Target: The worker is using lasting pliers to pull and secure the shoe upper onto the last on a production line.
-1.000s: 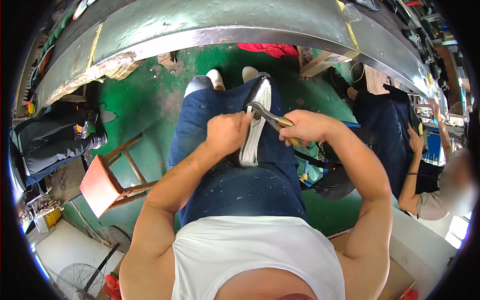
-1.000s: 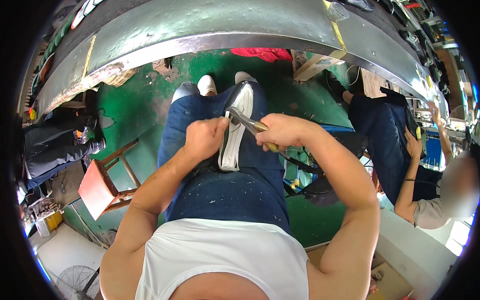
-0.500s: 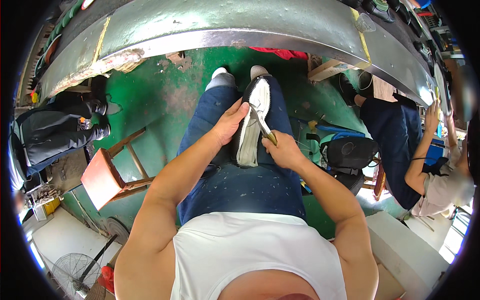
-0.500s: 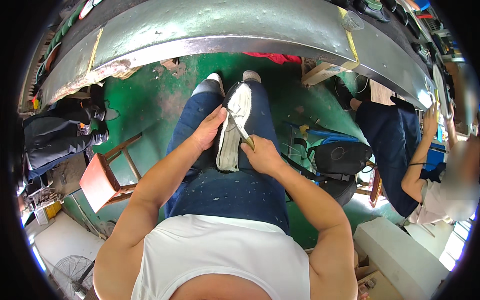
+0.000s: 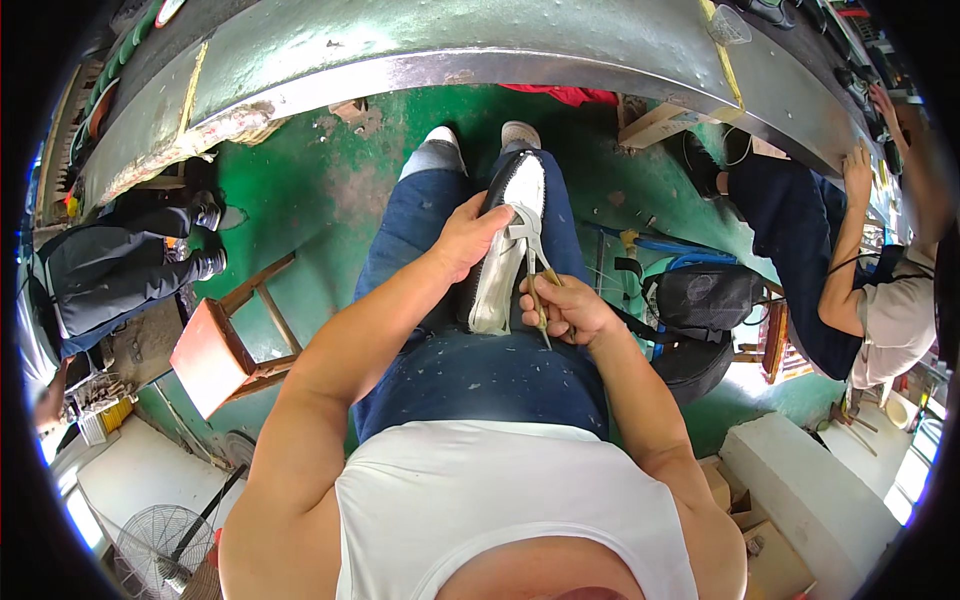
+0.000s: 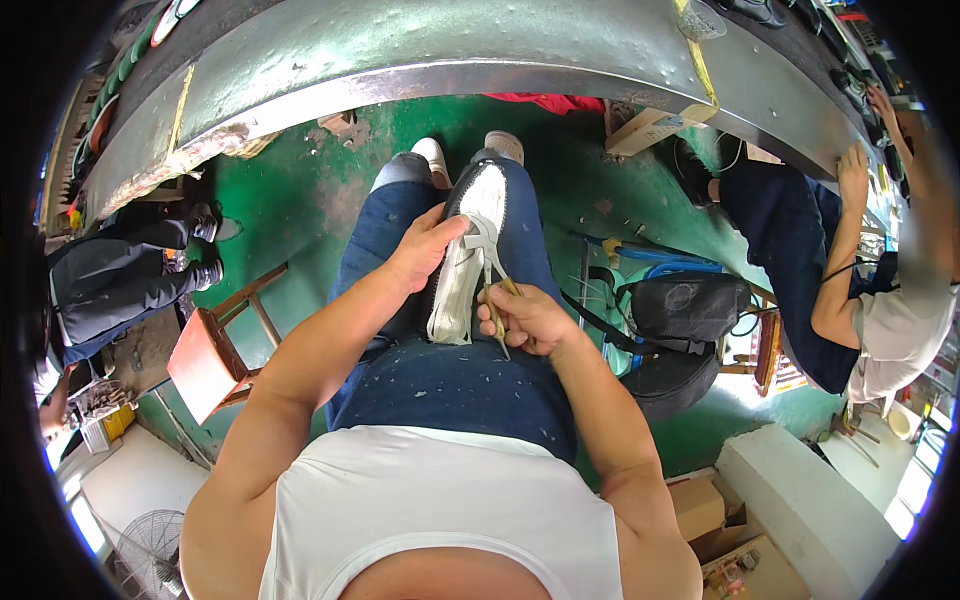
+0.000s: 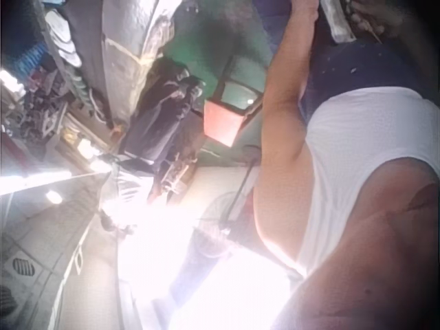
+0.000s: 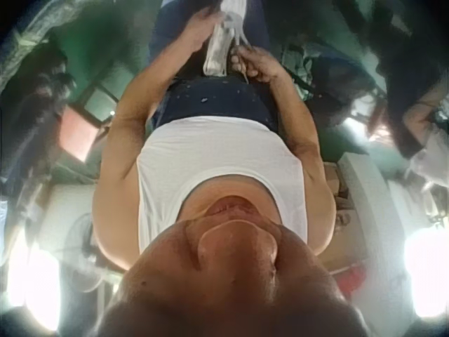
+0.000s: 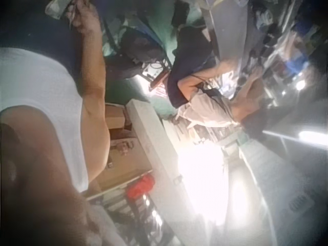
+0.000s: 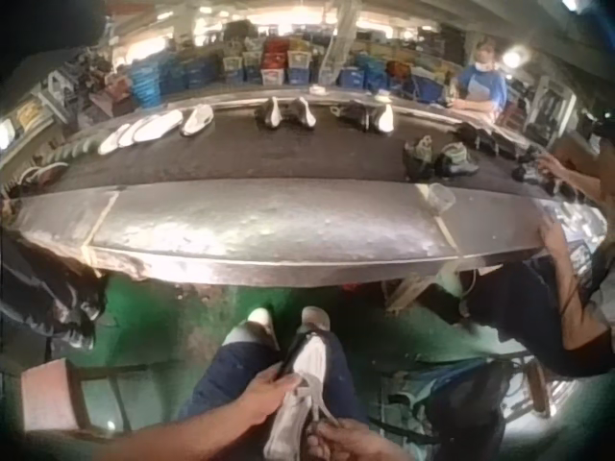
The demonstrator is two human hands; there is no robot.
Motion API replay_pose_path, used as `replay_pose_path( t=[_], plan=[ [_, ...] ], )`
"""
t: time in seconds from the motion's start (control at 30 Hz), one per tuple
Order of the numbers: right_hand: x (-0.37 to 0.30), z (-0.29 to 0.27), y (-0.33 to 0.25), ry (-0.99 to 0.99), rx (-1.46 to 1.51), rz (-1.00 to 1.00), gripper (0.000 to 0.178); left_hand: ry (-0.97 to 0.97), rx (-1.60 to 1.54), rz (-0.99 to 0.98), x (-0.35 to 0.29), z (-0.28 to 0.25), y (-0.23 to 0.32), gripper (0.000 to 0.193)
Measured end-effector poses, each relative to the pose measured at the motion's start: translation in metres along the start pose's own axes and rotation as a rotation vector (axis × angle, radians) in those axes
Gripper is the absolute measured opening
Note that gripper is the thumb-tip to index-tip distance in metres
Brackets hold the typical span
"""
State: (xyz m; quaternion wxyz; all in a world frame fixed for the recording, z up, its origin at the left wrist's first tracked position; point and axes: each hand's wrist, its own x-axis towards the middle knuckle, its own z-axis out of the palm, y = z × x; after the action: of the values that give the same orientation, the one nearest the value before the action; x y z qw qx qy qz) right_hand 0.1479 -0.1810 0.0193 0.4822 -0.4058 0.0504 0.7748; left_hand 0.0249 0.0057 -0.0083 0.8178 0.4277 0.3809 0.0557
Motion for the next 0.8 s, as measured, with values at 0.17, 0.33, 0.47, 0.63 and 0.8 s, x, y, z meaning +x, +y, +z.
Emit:
replay_pose_path(
  t=[0.17,0.33,0.47,0.63,0.8],
  plan=[
    [-0.023,-0.036,-0.037,-0.094,-0.335,0.057,0.044,0.076,0.193,0.007,0.005,0.009,0.003,0.050],
    [-0.044,0.010,-0.081,0.243,-0.950,-0.140,0.038,0.111,0.257,-0.013,0.000,0.011,0.011,0.052],
    [-0.008,0.011,-0.085,0.304,-1.538,-0.481,0.040,0.089,0.412,-0.030,0.006,0.014,0.015,0.049],
    [-0.018,-0.002,-0.088,0.300,-1.559,-0.419,0.038,-0.128,0.176,-0.136,0.001,0.000,0.028,0.042],
    [-0.055,0.010,-0.068,0.165,-1.424,-0.121,0.031,-0.199,0.115,-0.204,0.010,-0.016,0.035,0.041]
  ],
)
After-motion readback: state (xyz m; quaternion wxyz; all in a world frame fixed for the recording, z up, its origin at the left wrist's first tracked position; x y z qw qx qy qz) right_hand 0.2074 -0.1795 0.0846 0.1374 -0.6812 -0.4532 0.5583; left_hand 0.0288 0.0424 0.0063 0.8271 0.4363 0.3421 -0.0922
